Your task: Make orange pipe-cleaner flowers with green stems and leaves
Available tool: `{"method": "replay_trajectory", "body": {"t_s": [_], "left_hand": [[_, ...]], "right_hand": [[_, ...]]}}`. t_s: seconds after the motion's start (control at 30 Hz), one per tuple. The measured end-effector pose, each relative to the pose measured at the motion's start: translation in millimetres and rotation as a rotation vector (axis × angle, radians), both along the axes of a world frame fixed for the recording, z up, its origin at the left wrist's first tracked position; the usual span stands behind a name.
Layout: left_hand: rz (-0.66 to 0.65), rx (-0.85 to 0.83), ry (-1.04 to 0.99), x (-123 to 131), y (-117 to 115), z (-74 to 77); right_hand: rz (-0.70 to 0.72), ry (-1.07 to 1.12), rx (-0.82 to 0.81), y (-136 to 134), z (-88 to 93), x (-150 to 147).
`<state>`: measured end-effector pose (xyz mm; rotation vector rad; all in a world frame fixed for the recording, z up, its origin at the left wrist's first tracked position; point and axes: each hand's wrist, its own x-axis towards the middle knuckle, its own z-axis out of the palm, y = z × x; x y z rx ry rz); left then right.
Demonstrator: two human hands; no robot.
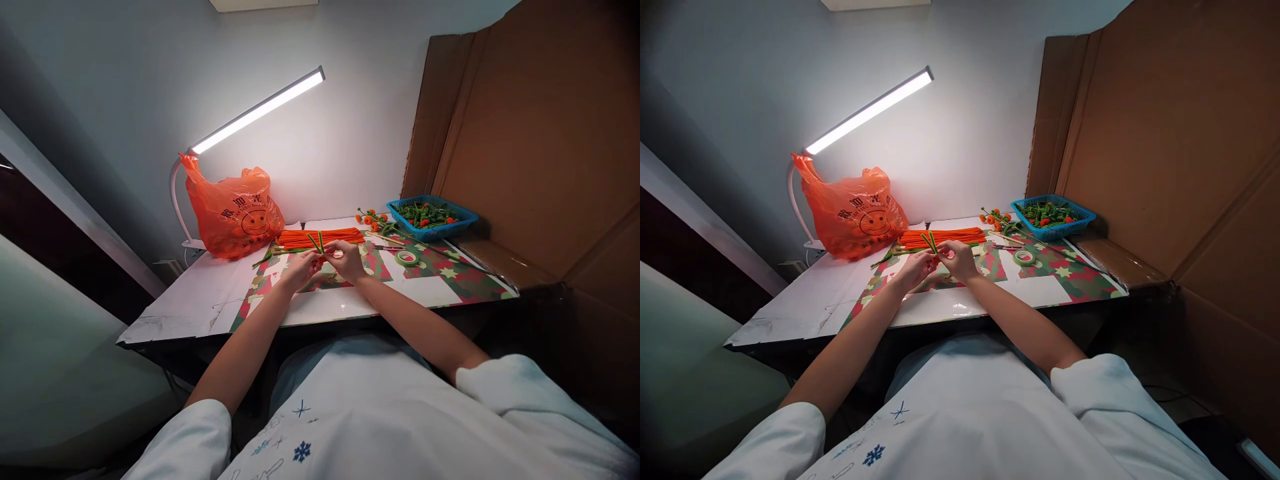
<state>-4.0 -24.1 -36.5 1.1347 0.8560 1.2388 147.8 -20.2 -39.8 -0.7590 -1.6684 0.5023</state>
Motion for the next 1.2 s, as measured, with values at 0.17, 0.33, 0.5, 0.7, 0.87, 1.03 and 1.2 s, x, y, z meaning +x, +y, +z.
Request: {"method": "replay_trajectory", "body": {"t_s": [0.17, 0.33, 0.5, 0.7, 0.87, 1.03, 1.2], "left_hand": [[0.024, 0.014, 0.000, 0.9, 0.8, -1.5], [0.031, 0.046, 0.005, 2.3, 0.9, -2.7], [0.046, 0.090, 0.012, 2.9, -2.1, -2.3], [0.053, 0.069, -0.027, 3.3, 0.9, -3.4], [0.121, 0.050, -0.028, 3.7, 4.6, -4.9], [0.151, 0.042, 0.002, 2.4, 7.8, -9.3], [0.167, 0.137, 0.023, 2.7, 8.4, -11.1]], "right_hand": [[0.007, -0.090, 0.078, 1.5, 0.6, 0.8], [-0.050, -0.199, 0.148, 6.8, -1.8, -0.4], [-0.089, -0.275, 0.181, 10.8, -5.2, -1.1], [-0.102, -0.206, 0.117, 11.9, -6.3, -1.2], [-0.030, -0.047, -0.061, 11.4, -7.1, -3.3], [0.036, 0.098, -0.254, 12.4, -7.6, -6.1], [0.216, 0.352, -0.515, 8.4, -1.6, -9.1]]}}
